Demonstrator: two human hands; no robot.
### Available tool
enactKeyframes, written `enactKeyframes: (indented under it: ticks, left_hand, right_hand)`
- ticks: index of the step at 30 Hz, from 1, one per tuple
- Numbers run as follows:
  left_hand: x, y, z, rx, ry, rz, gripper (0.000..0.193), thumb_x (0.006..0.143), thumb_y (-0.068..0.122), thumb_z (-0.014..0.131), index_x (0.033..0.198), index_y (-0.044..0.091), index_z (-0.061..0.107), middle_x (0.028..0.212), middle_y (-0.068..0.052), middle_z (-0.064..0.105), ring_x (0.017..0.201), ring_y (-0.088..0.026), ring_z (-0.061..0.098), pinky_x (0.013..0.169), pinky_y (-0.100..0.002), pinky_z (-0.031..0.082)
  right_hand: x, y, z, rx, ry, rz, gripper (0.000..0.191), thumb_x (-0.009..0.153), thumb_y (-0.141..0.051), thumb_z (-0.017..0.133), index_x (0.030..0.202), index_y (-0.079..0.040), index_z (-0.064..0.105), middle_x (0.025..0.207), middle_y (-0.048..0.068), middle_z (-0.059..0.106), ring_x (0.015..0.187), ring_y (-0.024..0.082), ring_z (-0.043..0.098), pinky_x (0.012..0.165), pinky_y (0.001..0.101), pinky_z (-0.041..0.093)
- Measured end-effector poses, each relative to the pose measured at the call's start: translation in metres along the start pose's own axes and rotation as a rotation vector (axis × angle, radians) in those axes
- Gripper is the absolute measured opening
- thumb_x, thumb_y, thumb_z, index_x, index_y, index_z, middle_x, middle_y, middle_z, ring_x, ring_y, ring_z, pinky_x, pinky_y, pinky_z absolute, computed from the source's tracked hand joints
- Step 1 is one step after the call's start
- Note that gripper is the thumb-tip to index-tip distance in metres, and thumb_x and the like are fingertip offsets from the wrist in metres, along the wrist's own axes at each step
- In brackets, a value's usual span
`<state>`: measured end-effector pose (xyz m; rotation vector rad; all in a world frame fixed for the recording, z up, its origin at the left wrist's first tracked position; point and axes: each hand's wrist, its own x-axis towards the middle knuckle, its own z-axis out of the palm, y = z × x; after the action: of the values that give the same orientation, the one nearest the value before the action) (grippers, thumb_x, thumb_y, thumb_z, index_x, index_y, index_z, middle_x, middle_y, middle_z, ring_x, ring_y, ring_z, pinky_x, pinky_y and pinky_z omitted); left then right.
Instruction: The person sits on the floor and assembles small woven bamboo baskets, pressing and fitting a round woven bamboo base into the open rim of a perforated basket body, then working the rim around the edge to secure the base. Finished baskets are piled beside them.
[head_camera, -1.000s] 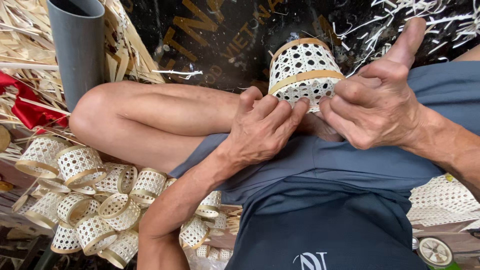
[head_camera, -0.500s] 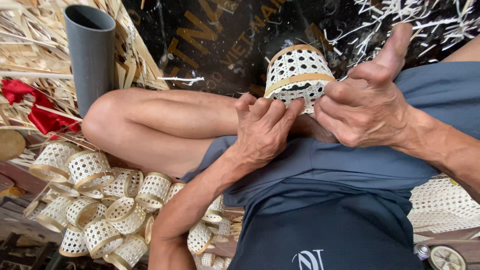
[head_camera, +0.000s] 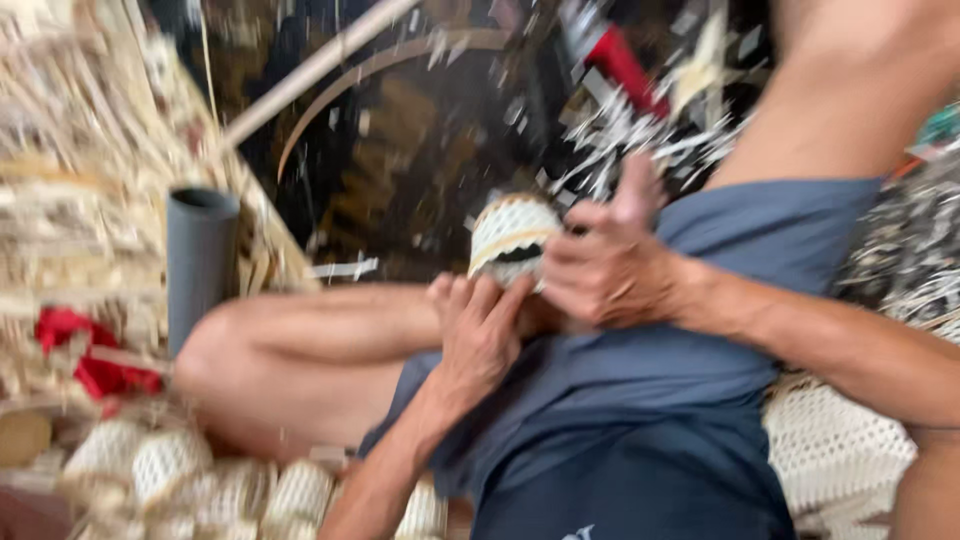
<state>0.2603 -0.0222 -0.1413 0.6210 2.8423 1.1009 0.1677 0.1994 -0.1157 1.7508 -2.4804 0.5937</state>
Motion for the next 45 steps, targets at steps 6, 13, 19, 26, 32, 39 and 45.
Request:
enactKeyframes:
  ticks: [6, 13, 19, 26, 32, 39, 45]
  left_hand:
    - [-0.022, 0.008, 0.011, 0.015, 0.084, 0.104, 0.042, 0.081, 0.004, 0.065, 0.122, 0.013, 0.071, 0.089, -0.002, 0.054, 0.088, -0.023, 0.051, 0.086, -0.044, 0.037]
    - [-0.038, 0.004, 0.024, -0.044, 0.106, 0.162, 0.044, 0.076, 0.000, 0.068, 0.119, 0.011, 0.072, 0.089, -0.003, 0.056, 0.087, -0.024, 0.051, 0.083, -0.043, 0.037]
    - [-0.040, 0.011, 0.029, -0.012, 0.097, 0.159, 0.037, 0.079, 0.002, 0.073, 0.115, 0.011, 0.074, 0.087, -0.002, 0.055, 0.086, -0.024, 0.051, 0.083, -0.043, 0.037]
    - [-0.045, 0.011, 0.030, -0.059, 0.106, 0.094, 0.028, 0.081, 0.006, 0.079, 0.107, 0.013, 0.074, 0.085, -0.001, 0.055, 0.088, -0.023, 0.051, 0.086, -0.041, 0.034]
    - [-0.050, 0.001, 0.024, -0.078, 0.123, 0.127, 0.025, 0.080, 0.005, 0.077, 0.103, 0.011, 0.072, 0.084, -0.001, 0.055, 0.088, -0.023, 0.052, 0.087, -0.042, 0.035]
    - [-0.063, -0.004, 0.021, -0.074, 0.113, 0.175, 0.022, 0.080, 0.007, 0.078, 0.101, 0.009, 0.071, 0.084, -0.003, 0.055, 0.085, -0.024, 0.053, 0.087, -0.043, 0.036]
    - [-0.066, -0.005, 0.019, -0.065, 0.128, 0.192, 0.021, 0.081, 0.009, 0.078, 0.100, 0.009, 0.070, 0.084, -0.003, 0.056, 0.085, -0.023, 0.055, 0.086, -0.043, 0.036]
  right_hand:
    - [-0.013, -0.028, 0.001, -0.018, 0.004, -0.006, 0.018, 0.069, -0.029, 0.060, 0.074, -0.012, 0.063, 0.077, -0.001, 0.055, 0.091, 0.020, 0.056, 0.097, 0.0446, 0.039]
    - [-0.042, -0.035, 0.069, 0.095, 0.195, 0.634, 0.011, 0.090, -0.024, 0.047, 0.081, -0.018, 0.045, 0.079, -0.002, 0.038, 0.083, 0.018, 0.043, 0.082, 0.0389, 0.036]
    - [-0.051, -0.030, 0.110, 0.197, 0.274, 1.386, 0.015, 0.105, -0.019, 0.032, 0.091, -0.024, 0.031, 0.085, -0.002, 0.024, 0.079, 0.016, 0.031, 0.071, 0.0342, 0.032]
    - [-0.044, -0.037, 0.118, 0.356, 0.652, 1.409, 0.025, 0.110, -0.028, 0.037, 0.087, -0.021, 0.030, 0.085, -0.003, 0.029, 0.081, 0.015, 0.033, 0.076, 0.0330, 0.036]
    - [-0.033, -0.048, 0.109, 0.242, 0.606, 1.262, 0.019, 0.098, -0.029, 0.046, 0.084, -0.018, 0.039, 0.083, 0.000, 0.034, 0.081, 0.020, 0.038, 0.075, 0.0370, 0.035]
    - [-0.026, -0.080, 0.056, -0.014, 0.121, 0.074, 0.017, 0.073, -0.030, 0.062, 0.078, -0.014, 0.059, 0.079, -0.002, 0.049, 0.088, 0.019, 0.054, 0.084, 0.0400, 0.041]
    - [-0.017, -0.080, 0.058, -0.198, 0.072, 0.025, 0.017, 0.064, -0.027, 0.059, 0.076, -0.016, 0.059, 0.076, -0.003, 0.050, 0.085, 0.018, 0.054, 0.083, 0.0381, 0.042]
